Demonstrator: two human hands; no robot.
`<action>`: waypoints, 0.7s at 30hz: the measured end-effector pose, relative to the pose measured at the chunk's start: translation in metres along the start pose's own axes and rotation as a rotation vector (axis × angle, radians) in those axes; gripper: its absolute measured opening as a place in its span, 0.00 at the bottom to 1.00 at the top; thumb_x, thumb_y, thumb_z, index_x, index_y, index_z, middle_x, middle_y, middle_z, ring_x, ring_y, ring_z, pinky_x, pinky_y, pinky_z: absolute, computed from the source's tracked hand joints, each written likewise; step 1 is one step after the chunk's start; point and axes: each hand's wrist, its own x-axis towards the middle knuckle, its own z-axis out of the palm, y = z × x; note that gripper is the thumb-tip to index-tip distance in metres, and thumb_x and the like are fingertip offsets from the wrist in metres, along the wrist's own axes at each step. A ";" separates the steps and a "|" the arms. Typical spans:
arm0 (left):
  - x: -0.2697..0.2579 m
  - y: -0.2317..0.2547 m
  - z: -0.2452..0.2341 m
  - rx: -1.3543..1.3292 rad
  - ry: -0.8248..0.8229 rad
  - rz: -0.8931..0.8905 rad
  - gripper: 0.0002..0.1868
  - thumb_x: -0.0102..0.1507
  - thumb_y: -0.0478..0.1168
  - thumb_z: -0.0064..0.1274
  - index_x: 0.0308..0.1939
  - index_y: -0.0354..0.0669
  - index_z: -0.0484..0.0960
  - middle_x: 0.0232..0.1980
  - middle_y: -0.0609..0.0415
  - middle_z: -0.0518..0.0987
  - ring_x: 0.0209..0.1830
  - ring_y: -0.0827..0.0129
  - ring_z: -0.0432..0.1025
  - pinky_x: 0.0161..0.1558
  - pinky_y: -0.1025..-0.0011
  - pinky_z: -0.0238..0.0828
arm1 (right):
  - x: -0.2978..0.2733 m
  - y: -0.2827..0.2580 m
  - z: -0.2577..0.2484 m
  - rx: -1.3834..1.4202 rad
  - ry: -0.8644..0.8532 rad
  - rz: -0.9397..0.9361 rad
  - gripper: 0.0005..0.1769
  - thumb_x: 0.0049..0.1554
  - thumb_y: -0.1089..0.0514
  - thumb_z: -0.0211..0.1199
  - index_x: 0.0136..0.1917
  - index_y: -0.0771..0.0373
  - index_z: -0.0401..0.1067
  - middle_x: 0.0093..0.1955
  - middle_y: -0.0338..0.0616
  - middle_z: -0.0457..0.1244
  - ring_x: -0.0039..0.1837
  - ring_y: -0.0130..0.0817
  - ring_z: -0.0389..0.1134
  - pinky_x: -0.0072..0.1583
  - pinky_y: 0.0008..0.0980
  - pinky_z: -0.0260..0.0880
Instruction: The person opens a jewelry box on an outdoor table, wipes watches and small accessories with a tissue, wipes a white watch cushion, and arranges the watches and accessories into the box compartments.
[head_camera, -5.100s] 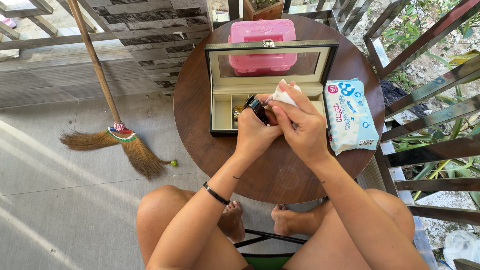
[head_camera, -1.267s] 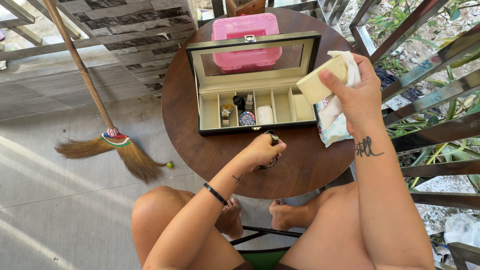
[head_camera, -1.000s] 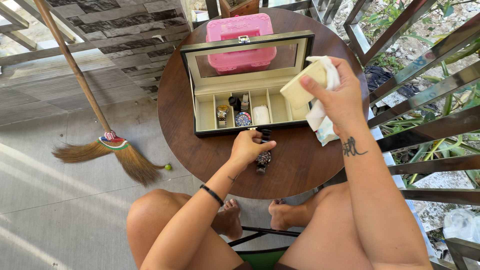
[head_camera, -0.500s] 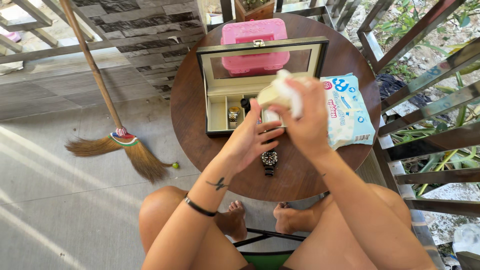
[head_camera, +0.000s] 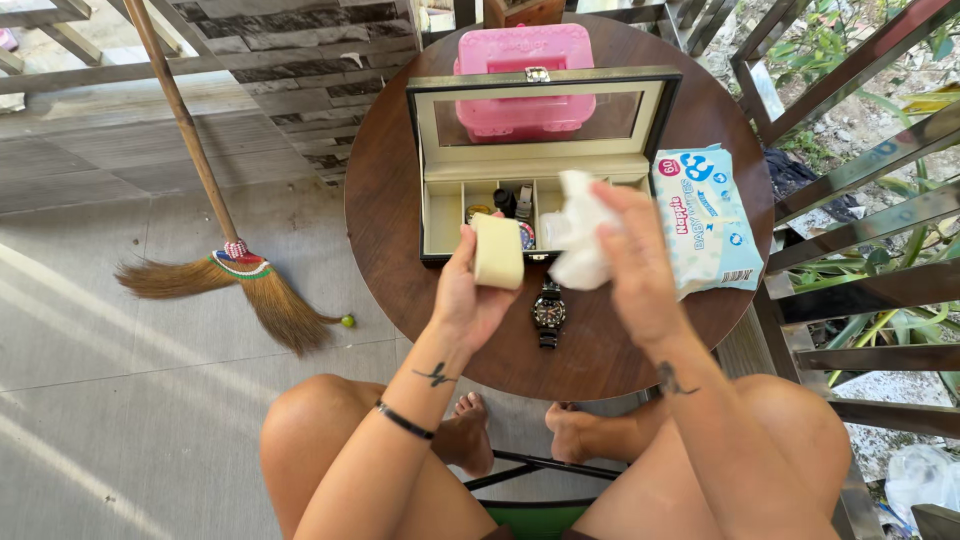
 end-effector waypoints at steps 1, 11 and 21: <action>0.004 -0.006 0.004 -0.003 -0.005 0.014 0.30 0.74 0.61 0.33 0.69 0.43 0.67 0.59 0.53 0.77 0.57 0.64 0.70 0.60 0.59 0.67 | -0.003 0.001 0.009 0.017 -0.051 0.084 0.20 0.62 0.67 0.56 0.67 0.63 0.69 0.63 0.44 0.61 0.59 0.31 0.62 0.58 0.29 0.63; 0.021 -0.014 0.024 0.115 0.000 0.132 0.30 0.74 0.59 0.32 0.73 0.46 0.64 0.62 0.49 0.73 0.59 0.61 0.70 0.62 0.58 0.68 | -0.016 -0.005 0.055 -0.095 -0.043 0.093 0.10 0.57 0.62 0.69 0.52 0.64 0.74 0.45 0.47 0.68 0.46 0.32 0.70 0.48 0.29 0.69; 0.009 -0.032 0.040 0.219 -0.116 0.128 0.30 0.74 0.57 0.35 0.73 0.43 0.65 0.63 0.48 0.74 0.61 0.64 0.71 0.64 0.62 0.70 | 0.003 -0.009 0.047 -0.153 0.178 0.134 0.08 0.61 0.62 0.64 0.54 0.65 0.72 0.44 0.46 0.68 0.45 0.30 0.69 0.49 0.30 0.71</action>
